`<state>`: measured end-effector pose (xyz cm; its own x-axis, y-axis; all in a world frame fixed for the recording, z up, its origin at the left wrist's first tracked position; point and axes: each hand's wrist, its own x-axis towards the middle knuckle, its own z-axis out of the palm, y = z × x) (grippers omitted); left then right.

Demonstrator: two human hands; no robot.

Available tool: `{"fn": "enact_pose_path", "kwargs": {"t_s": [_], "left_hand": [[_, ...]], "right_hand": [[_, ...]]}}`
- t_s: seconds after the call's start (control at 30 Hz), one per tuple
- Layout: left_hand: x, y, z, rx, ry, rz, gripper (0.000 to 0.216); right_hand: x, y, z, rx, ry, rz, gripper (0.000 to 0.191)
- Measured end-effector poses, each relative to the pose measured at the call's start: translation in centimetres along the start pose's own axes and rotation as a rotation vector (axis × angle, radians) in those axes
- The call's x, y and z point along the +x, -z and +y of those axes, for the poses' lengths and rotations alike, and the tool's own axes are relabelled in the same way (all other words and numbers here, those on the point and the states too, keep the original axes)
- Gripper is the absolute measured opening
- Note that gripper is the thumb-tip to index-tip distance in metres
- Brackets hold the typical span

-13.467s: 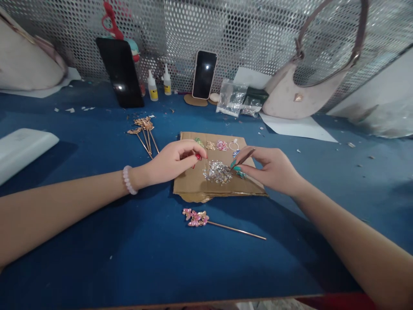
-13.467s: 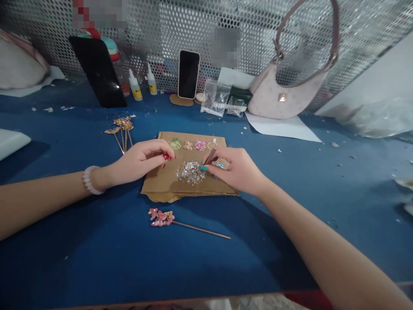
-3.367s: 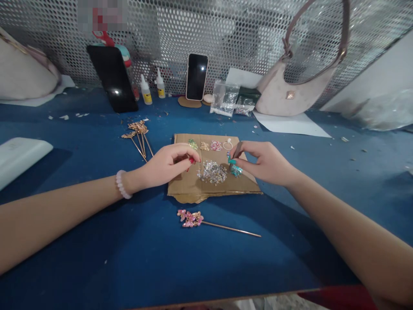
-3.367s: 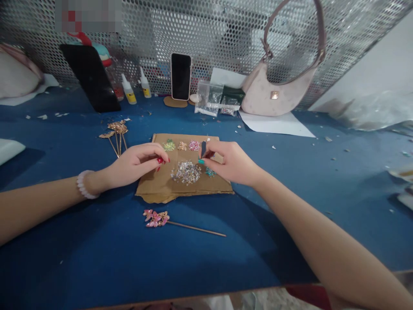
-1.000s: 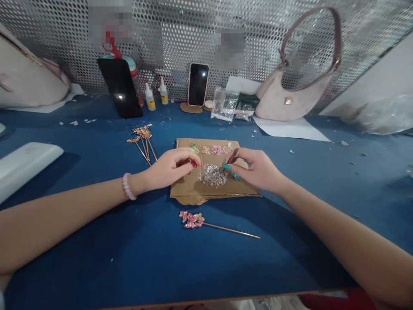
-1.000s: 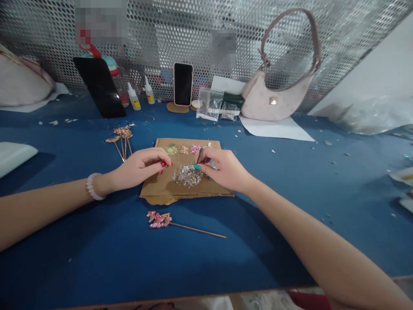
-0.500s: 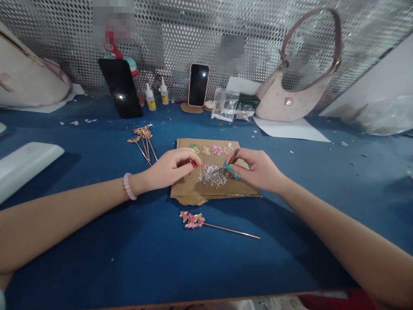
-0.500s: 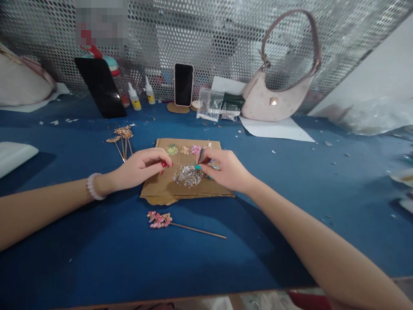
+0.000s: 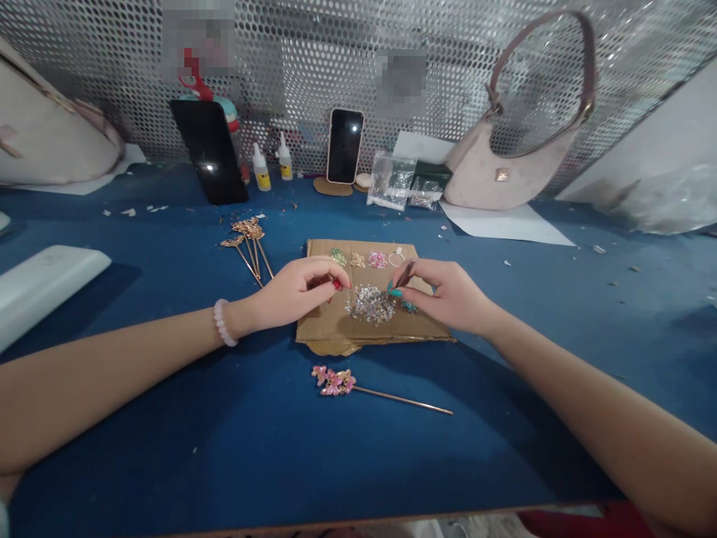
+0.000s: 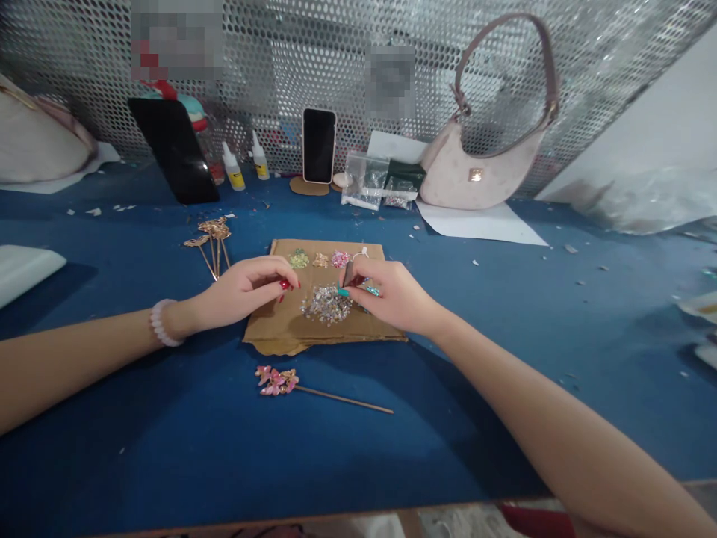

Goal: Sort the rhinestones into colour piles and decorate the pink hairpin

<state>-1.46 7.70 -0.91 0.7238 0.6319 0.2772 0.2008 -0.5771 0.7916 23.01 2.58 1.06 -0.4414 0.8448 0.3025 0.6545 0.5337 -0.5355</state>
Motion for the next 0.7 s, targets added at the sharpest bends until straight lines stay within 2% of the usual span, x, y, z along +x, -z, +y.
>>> {"fn": "enact_pose_path", "kwargs": {"t_s": [0.53, 0.7], "left_hand": [[0.0, 0.0, 0.1, -0.042, 0.022, -0.009, 0.019], [-0.05, -0.04, 0.05, -0.03, 0.018, -0.006, 0.019]], "right_hand": [[-0.05, -0.05, 0.01, -0.016, -0.031, 0.041, 0.007], [-0.08, 0.47, 0.82, 0.019, -0.024, 0.07, 0.006]]}}
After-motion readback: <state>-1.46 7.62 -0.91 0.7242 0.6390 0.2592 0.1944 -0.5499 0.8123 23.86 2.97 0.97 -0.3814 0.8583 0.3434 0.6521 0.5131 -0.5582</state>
